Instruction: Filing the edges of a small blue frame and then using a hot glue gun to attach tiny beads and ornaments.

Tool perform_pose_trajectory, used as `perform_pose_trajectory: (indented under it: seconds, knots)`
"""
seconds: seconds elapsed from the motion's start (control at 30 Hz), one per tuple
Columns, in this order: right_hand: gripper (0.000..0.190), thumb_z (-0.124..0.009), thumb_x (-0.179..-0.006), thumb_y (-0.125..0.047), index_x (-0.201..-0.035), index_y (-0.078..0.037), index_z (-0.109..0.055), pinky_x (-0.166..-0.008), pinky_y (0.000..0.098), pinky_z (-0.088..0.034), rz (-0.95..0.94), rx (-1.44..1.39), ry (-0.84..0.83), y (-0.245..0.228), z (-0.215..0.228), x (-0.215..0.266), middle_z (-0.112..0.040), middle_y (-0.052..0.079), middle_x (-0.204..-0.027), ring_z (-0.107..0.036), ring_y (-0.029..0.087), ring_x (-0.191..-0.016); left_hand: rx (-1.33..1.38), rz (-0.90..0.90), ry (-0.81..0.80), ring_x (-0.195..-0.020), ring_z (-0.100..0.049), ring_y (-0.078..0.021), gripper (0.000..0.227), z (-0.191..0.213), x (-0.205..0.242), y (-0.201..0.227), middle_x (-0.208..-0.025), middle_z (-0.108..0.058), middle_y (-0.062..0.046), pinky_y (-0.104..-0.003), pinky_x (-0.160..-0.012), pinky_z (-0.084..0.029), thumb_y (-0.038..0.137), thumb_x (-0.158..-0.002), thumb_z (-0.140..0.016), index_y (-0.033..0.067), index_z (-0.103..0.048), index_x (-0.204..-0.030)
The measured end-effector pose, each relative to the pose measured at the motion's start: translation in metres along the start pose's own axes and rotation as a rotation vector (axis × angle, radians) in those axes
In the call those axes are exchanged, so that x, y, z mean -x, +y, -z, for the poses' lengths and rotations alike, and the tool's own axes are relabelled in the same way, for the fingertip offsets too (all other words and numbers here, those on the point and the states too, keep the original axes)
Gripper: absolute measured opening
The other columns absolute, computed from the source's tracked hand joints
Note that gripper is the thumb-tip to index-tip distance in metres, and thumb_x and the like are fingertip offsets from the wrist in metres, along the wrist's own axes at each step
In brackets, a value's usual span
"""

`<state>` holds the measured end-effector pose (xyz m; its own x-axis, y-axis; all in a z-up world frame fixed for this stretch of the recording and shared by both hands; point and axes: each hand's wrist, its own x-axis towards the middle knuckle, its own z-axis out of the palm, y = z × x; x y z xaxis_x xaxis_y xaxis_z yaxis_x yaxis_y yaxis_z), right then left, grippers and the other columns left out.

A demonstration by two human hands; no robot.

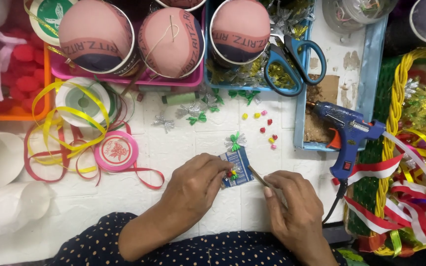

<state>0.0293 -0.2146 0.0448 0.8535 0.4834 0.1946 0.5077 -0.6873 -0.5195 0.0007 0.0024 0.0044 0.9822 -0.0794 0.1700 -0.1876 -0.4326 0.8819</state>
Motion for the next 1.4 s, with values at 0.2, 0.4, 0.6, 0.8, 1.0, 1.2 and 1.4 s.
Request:
perform_pose_trajectory:
  seconds: [0.2,0.4,0.6,0.8,1.0,1.2,1.4]
  knots:
    - [0.011,-0.063,-0.094,-0.009,-0.104,-0.005,-0.067,-0.077,0.0359,-0.049,0.094,0.005,-0.018,-0.005,-0.020,-0.010,-0.064,0.012,-0.094,-0.063,0.024,-0.084,-0.014,0.056,-0.008,-0.083,-0.069,-0.0227,0.014,0.000,-0.002,-0.002,-0.096,-0.067,-0.008,-0.034,-0.070,-0.057,0.005,-0.096,-0.066,0.0028,-0.070,-0.109]
    - [0.009,-0.061,-0.091,-0.005,-0.099,-0.005,-0.065,-0.071,0.0395,-0.044,0.169,0.017,-0.015,-0.005,-0.039,-0.015,-0.062,0.011,-0.090,-0.061,0.026,-0.080,-0.036,0.046,-0.029,-0.083,-0.067,-0.0239,0.010,-0.004,-0.001,-0.006,-0.093,-0.065,-0.009,-0.035,-0.069,-0.057,0.003,-0.095,-0.067,0.0009,-0.070,-0.104]
    - [0.005,-0.063,-0.090,-0.004,-0.095,-0.005,-0.063,-0.069,0.0403,-0.043,0.176,0.042,0.005,-0.004,-0.045,-0.017,-0.060,0.011,-0.087,-0.059,0.027,-0.076,-0.032,0.044,-0.041,-0.080,-0.064,-0.0241,0.007,-0.003,0.000,-0.006,-0.092,-0.062,-0.008,-0.036,-0.068,-0.053,0.001,-0.096,-0.062,0.0029,-0.067,-0.100]
    - [0.008,-0.061,-0.086,-0.001,-0.090,-0.007,-0.062,-0.069,0.0385,-0.041,0.180,0.059,0.019,-0.004,-0.046,-0.017,-0.059,0.008,-0.086,-0.058,0.024,-0.075,-0.065,0.016,-0.033,-0.083,-0.061,-0.0259,0.012,-0.009,0.005,-0.009,-0.092,-0.060,-0.009,-0.037,-0.071,-0.051,-0.003,-0.091,-0.065,0.0038,-0.066,-0.100]
    - [0.008,-0.060,-0.087,0.000,-0.090,-0.007,-0.062,-0.068,0.0383,-0.040,0.201,0.072,0.033,-0.003,-0.047,-0.017,-0.060,0.009,-0.087,-0.057,0.024,-0.073,-0.107,-0.014,-0.033,-0.081,-0.060,-0.0257,0.011,-0.010,0.005,-0.007,-0.090,-0.060,-0.009,-0.037,-0.068,-0.051,-0.003,-0.091,-0.066,0.0020,-0.068,-0.100]
    - [0.009,-0.061,-0.087,0.000,-0.092,-0.007,-0.063,-0.069,0.0383,-0.041,0.194,0.065,0.030,-0.001,-0.049,-0.015,-0.060,0.010,-0.089,-0.057,0.025,-0.075,-0.124,-0.036,-0.019,-0.083,-0.059,-0.0264,0.011,-0.013,0.006,-0.008,-0.092,-0.060,-0.010,-0.037,-0.072,-0.051,-0.003,-0.092,-0.067,0.0013,-0.068,-0.102]
    - [0.010,-0.061,-0.087,0.001,-0.092,-0.007,-0.063,-0.068,0.0386,-0.041,0.200,0.061,0.035,0.000,-0.049,-0.015,-0.061,0.009,-0.090,-0.057,0.025,-0.074,-0.130,-0.038,-0.008,-0.085,-0.060,-0.0269,0.011,-0.014,0.007,-0.008,-0.094,-0.061,-0.011,-0.037,-0.073,-0.053,-0.004,-0.092,-0.066,0.0004,-0.068,-0.102]
